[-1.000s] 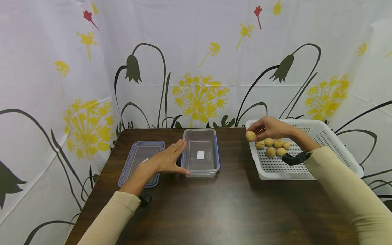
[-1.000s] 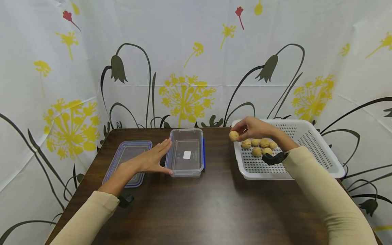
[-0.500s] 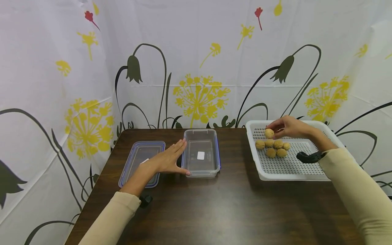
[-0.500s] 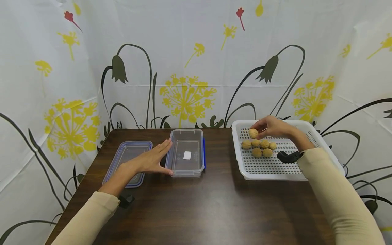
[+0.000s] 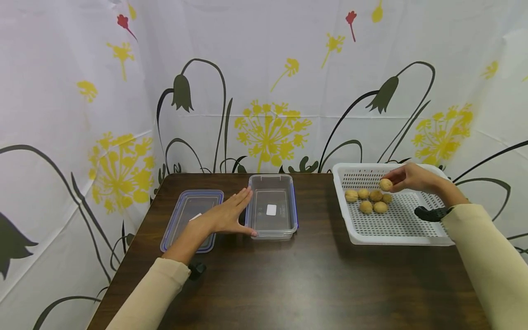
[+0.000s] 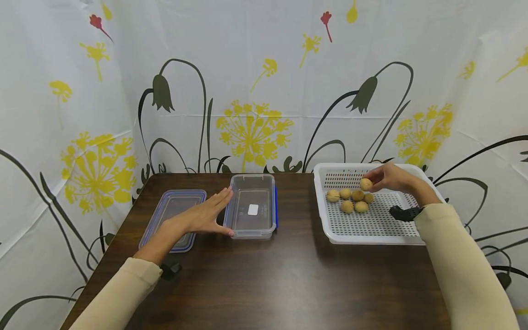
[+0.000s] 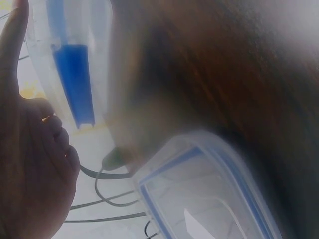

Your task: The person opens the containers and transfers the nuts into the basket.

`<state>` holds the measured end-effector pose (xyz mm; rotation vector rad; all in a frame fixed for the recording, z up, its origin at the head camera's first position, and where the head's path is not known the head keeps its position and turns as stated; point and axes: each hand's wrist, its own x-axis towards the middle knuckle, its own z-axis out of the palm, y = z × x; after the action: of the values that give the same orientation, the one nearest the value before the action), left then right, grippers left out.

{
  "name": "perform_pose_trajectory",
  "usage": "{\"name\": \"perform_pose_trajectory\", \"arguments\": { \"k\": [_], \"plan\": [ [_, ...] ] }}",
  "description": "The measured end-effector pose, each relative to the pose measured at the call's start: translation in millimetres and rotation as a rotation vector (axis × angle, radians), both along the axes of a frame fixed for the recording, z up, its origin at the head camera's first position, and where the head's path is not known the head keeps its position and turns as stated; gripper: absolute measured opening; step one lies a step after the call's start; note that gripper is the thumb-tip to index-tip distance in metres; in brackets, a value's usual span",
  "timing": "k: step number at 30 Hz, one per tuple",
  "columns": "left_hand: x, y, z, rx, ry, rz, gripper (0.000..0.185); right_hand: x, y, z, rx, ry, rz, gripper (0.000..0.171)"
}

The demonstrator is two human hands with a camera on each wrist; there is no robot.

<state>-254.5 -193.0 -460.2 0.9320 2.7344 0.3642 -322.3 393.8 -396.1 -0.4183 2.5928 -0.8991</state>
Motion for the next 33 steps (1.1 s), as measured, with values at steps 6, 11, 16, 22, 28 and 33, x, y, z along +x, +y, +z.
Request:
{"name": "perform_pose_trajectory", "arguments": {
  "k": [6, 11, 16, 22, 28, 33],
  "plan": [
    [0.7, 0.2, -1.2, 0.002, -0.002, 0.008, 0.130, 2.6, 18.8, -10.9, 0.033, -0.015, -0.035, 0.047],
    [1.4, 0.1, -1.4, 0.005, -0.006, 0.006, 0.130, 5.8, 27.4, -18.1, 0.083, -0.004, -0.034, 0.043],
    [0.9, -0.1, -1.5, -0.001, -0.002, 0.005, 0.130, 6.6, 31.5, -26.5, 0.126, -0.026, -0.047, 0.041],
    [0.5, 0.0, -0.2, -0.006, -0.005, 0.004, 0.130, 4.5, 36.4, -34.2, 0.152, -0.063, -0.069, 0.043],
    [-0.9, -0.2, -1.3, 0.006, -0.017, 0.005, 0.131, 5.4, 37.7, -36.1, 0.161, -0.080, -0.060, 0.043],
    [-1.4, -0.8, -1.7, 0.013, -0.020, 0.005, 0.130, 6.6, 37.6, -38.1, 0.151, -0.075, -0.042, 0.044]
  ]
}}
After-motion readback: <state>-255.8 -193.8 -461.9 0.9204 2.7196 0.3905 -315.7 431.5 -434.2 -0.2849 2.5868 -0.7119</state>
